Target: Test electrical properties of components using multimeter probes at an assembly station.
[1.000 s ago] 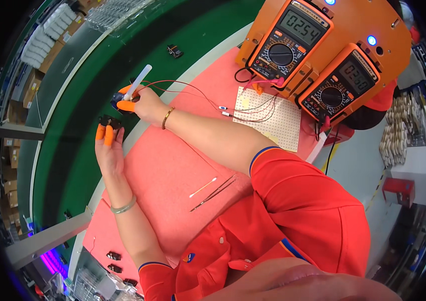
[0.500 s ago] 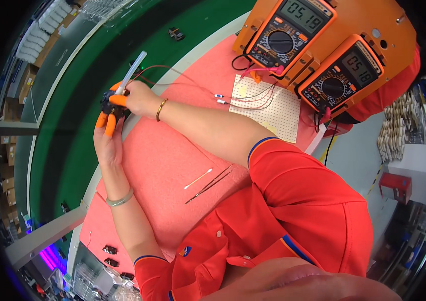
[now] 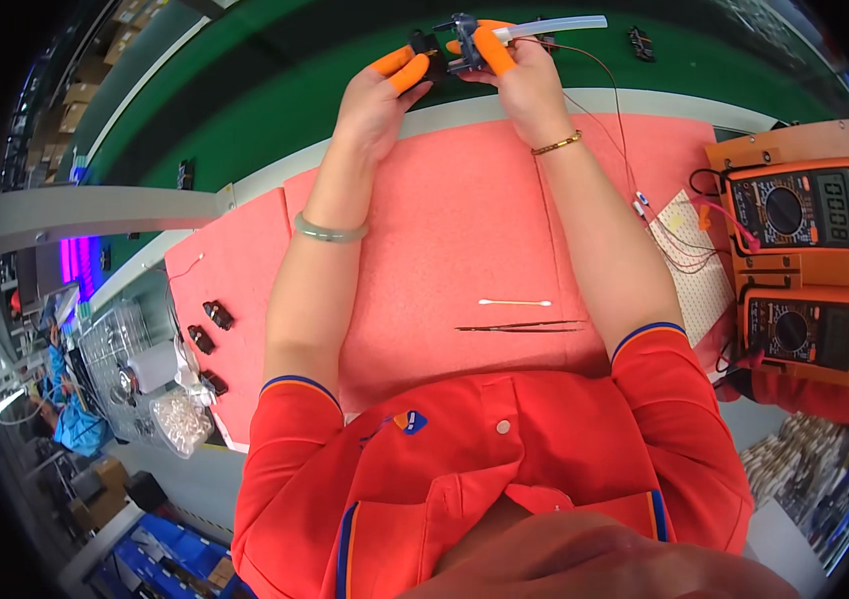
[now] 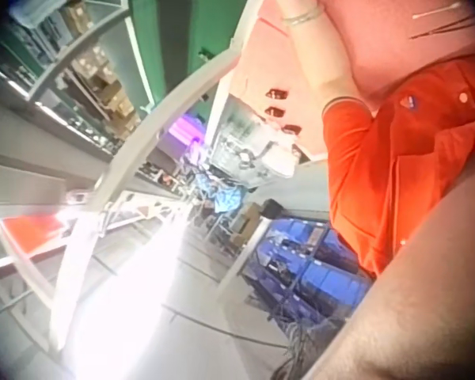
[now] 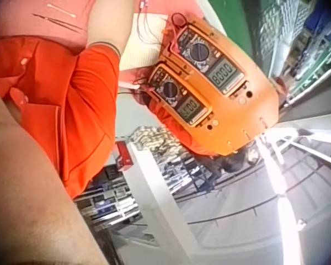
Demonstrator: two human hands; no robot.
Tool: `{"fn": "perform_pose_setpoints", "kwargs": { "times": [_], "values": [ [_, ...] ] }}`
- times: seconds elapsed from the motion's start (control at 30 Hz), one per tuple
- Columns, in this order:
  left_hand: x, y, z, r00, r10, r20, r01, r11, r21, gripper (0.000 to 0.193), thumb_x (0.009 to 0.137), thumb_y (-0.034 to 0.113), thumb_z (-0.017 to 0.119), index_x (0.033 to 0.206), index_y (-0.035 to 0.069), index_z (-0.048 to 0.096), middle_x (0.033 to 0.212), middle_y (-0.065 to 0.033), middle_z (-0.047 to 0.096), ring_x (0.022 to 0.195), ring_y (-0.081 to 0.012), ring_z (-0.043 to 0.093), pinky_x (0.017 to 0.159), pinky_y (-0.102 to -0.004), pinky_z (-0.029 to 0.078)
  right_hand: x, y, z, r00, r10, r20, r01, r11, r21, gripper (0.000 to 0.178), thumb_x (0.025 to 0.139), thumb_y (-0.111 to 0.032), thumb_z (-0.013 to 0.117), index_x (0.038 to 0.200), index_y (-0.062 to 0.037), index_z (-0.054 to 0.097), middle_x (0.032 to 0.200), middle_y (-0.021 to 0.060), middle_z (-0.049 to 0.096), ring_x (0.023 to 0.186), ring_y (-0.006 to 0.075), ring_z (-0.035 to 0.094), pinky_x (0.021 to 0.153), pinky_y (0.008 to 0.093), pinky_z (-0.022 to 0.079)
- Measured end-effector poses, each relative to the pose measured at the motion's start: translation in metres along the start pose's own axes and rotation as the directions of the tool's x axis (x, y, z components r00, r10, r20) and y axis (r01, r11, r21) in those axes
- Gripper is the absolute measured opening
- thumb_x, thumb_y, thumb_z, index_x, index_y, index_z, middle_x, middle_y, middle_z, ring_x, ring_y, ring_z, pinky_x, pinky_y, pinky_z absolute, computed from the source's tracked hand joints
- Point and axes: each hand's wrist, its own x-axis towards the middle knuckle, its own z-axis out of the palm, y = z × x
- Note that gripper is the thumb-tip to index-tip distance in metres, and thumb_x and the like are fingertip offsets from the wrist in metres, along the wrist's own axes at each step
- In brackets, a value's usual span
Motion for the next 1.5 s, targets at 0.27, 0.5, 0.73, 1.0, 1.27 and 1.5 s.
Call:
{"fn": "perform_pose_setpoints", "kwargs": {
  "times": [0.27, 0.5, 0.73, 1.0, 1.27, 1.5],
  "values": [
    [-0.001, 0.000, 0.010, 0.998, 0.005, -0.057, 0.005, 0.984, 0.177, 0.030, 0.081, 0.008, 0.050, 0.109, -0.002, 0.046, 0.103, -0.0073, 0.051, 0.094, -0.0135, 0.048, 0.081, -0.0279, 0.042, -0.002, 0.007, 0.001, 0.999, -0.051, 0.014, 0.052, 0.996, -0.072, 0.025, 0.085, -0.013, 0.045, 0.107, -0.0009, 0.046, 0.093, 0.0062, 0.055, 0.084, 0.0121, 0.054, 0.072, 0.0254, 0.046],
    [-0.001, -0.001, 0.011, 0.999, 0.029, -0.043, -0.022, 0.985, 0.169, 0.030, 0.081, 0.009, 0.050, 0.109, -0.001, 0.047, 0.104, -0.0067, 0.050, 0.094, -0.0136, 0.048, 0.080, -0.0279, 0.043, 0.003, 0.016, 0.000, 0.990, -0.143, 0.019, 0.143, 0.990, 0.015, 0.033, 0.081, -0.018, 0.052, 0.108, -0.0014, 0.044, 0.091, 0.0064, 0.055, 0.080, 0.0116, 0.053, 0.069, 0.0216, 0.045],
    [-0.004, -0.001, 0.011, 0.996, 0.031, -0.079, -0.032, 0.999, -0.009, 0.028, 0.081, 0.011, 0.051, 0.107, 0.000, 0.048, 0.101, -0.0059, 0.051, 0.092, -0.0135, 0.048, 0.080, -0.0283, 0.043, -0.003, 0.014, 0.006, 0.986, -0.164, 0.028, 0.166, 0.982, -0.085, 0.028, 0.080, -0.009, 0.054, 0.106, -0.0020, 0.047, 0.093, 0.0048, 0.055, 0.080, 0.0098, 0.052, 0.067, 0.0212, 0.046],
    [-0.007, 0.003, 0.019, 0.992, 0.110, -0.066, -0.097, 0.979, 0.179, 0.026, 0.080, 0.010, 0.053, 0.104, 0.001, 0.050, 0.098, -0.0056, 0.053, 0.088, -0.0133, 0.051, 0.076, -0.0259, 0.044, -0.009, 0.017, 0.012, 0.996, -0.086, -0.028, 0.084, 0.996, -0.039, 0.031, 0.077, -0.008, 0.057, 0.104, 0.0008, 0.047, 0.092, 0.0054, 0.054, 0.079, 0.0110, 0.053, 0.068, 0.0217, 0.045],
    [0.010, 0.001, -0.008, 0.918, 0.385, 0.099, -0.389, 0.921, 0.020, 0.039, 0.077, 0.001, 0.053, 0.114, 0.005, 0.038, 0.103, -0.0127, 0.051, 0.090, -0.0216, 0.053, 0.077, -0.0318, 0.046, 0.006, 0.004, -0.006, 0.995, -0.062, -0.076, 0.087, 0.923, 0.374, 0.026, 0.079, -0.006, 0.053, 0.104, -0.0002, 0.047, 0.093, 0.0058, 0.054, 0.082, 0.0154, 0.054, 0.072, 0.0304, 0.047],
    [-0.020, 0.025, 0.024, 0.940, 0.180, 0.289, -0.063, 0.926, -0.373, 0.047, 0.075, 0.000, 0.055, 0.117, 0.006, 0.034, 0.107, -0.0138, 0.050, 0.092, -0.0234, 0.053, 0.076, -0.0301, 0.047, 0.009, 0.012, -0.015, 0.994, 0.073, -0.078, -0.035, 0.911, 0.410, 0.025, 0.080, -0.008, 0.053, 0.104, -0.0041, 0.047, 0.095, 0.0039, 0.053, 0.085, 0.0163, 0.052, 0.075, 0.0313, 0.045]
  ]
}}
